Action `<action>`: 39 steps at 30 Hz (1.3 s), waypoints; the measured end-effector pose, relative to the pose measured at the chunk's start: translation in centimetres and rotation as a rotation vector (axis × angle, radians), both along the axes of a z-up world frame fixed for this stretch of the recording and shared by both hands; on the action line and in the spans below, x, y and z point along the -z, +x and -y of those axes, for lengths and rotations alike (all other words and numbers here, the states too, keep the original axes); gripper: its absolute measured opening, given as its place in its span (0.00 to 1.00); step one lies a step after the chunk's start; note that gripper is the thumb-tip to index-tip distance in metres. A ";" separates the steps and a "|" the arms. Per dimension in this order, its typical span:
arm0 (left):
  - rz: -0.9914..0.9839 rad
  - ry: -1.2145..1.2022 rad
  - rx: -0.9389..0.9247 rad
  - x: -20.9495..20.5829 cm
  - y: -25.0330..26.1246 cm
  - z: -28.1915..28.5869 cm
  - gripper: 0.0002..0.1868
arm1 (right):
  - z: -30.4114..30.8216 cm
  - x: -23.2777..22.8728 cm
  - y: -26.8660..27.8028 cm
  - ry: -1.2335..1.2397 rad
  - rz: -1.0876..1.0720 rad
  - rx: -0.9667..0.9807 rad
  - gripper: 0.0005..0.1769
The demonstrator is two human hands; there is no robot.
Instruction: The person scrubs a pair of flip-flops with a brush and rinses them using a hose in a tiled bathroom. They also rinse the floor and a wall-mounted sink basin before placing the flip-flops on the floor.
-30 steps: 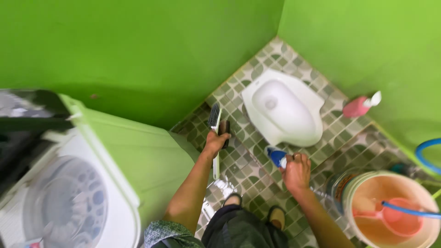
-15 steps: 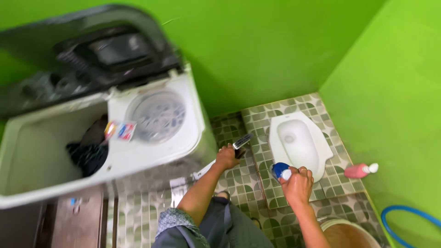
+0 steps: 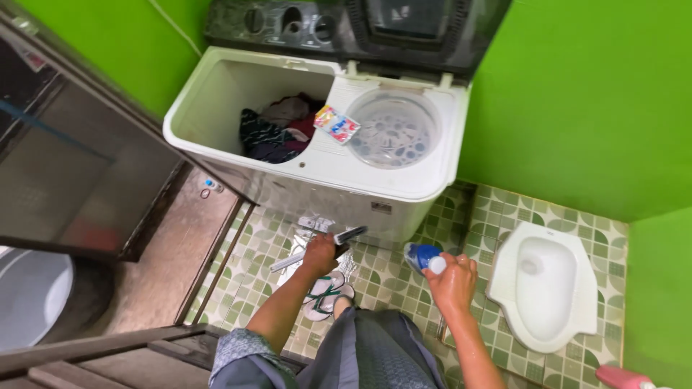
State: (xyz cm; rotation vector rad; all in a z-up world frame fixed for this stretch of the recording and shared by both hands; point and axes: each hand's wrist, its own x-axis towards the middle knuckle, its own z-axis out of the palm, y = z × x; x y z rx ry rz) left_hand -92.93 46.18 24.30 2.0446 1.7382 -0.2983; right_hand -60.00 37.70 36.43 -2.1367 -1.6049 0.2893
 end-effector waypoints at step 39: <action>0.126 -0.062 0.206 -0.4 3.9 -1.5 0.48 | 3.3 -1.9 -4.9 -0.032 -0.062 0.269 0.32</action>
